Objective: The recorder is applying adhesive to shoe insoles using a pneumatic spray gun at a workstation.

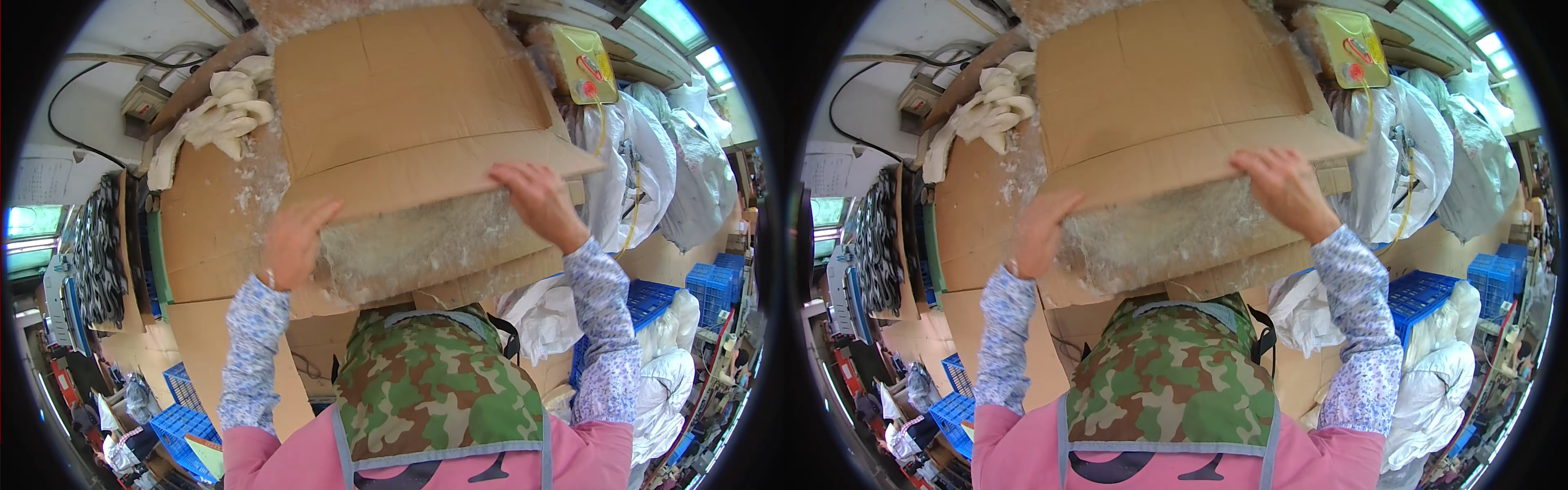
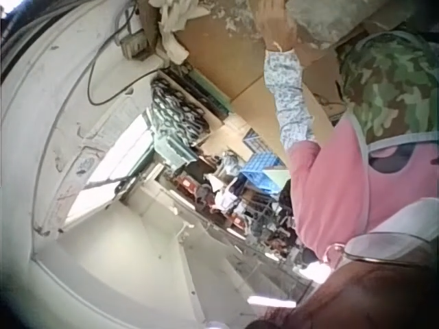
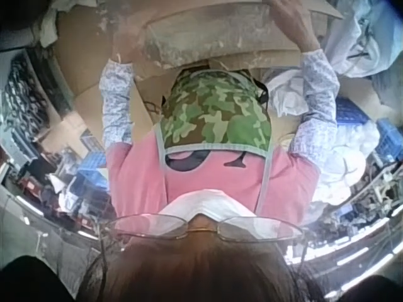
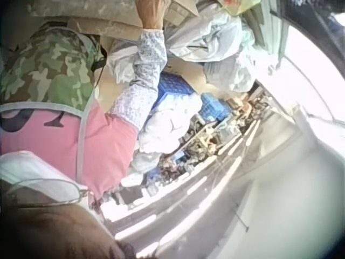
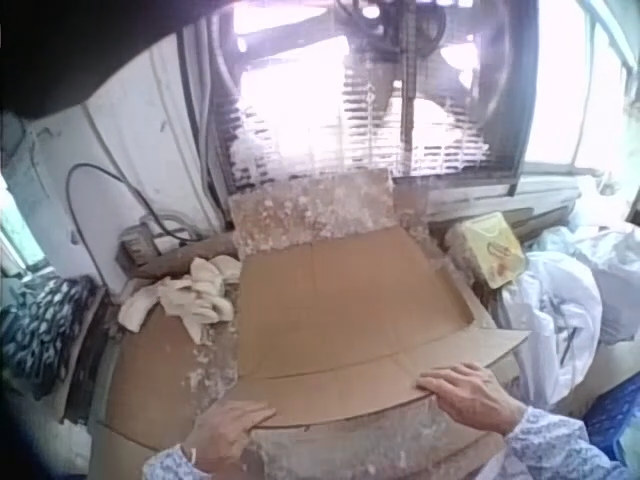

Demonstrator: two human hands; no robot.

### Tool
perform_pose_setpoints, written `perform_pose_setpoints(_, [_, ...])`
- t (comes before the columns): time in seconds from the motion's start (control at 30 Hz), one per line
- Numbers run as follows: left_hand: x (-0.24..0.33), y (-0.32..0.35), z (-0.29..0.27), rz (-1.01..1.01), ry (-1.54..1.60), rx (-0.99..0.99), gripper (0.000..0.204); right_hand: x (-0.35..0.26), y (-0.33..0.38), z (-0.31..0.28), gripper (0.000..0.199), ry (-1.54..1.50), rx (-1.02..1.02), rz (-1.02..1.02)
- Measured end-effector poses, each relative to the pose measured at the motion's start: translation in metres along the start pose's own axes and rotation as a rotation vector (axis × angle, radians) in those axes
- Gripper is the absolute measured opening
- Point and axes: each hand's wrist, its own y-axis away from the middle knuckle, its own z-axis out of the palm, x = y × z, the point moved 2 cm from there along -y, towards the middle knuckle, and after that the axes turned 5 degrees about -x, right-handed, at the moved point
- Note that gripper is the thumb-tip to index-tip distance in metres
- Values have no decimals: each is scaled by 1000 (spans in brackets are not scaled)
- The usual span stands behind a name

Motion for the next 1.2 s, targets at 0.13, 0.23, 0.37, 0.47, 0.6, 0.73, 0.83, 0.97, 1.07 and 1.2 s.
perform_pose_setpoints(0.13, [4, -28, -80, 54, 253, 92, 40, 13, -29, -50, 33, -49, 18, 102])
perform_pose_setpoints(0.23, [17, -28, -101, 55, 279, 118, 36, 1, -38, -73, 24, -79, 135, 3])
perform_pose_setpoints(0.37, [33, -8, -67, 123, 115, 164, 40, -17, -20, -51, 34, -51, -63, -16])
perform_pose_setpoints(0.47, [27, 24, -13, 102, 97, 139, 44, -34, 0, 0, 40, -108, -229, -32])
perform_pose_setpoints(0.6, [30, 68, 63, 18, 89, 212, 44, -52, 22, 65, 60, -47, -302, -80])
perform_pose_setpoints(0.73, [67, 78, 130, 223, 336, 79, 40, -65, 20, 108, 63, 2, -273, -69])
perform_pose_setpoints(0.83, [77, 58, 151, 173, 271, -68, 45, -66, 6, 112, 53, -21, -203, -80])
perform_pose_setpoints(0.97, [70, 56, 167, 106, -8, -200, 58, -53, -37, 67, 42, -69, -72, -142])
perform_pose_setpoints(1.07, [64, 56, 177, 138, -45, -196, 59, -45, -83, 30, 35, -35, -104, -115])
perform_pose_setpoints(1.2, [65, 56, 187, 143, -62, -121, 59, -32, -113, 6, 28, 8, -79, -111])
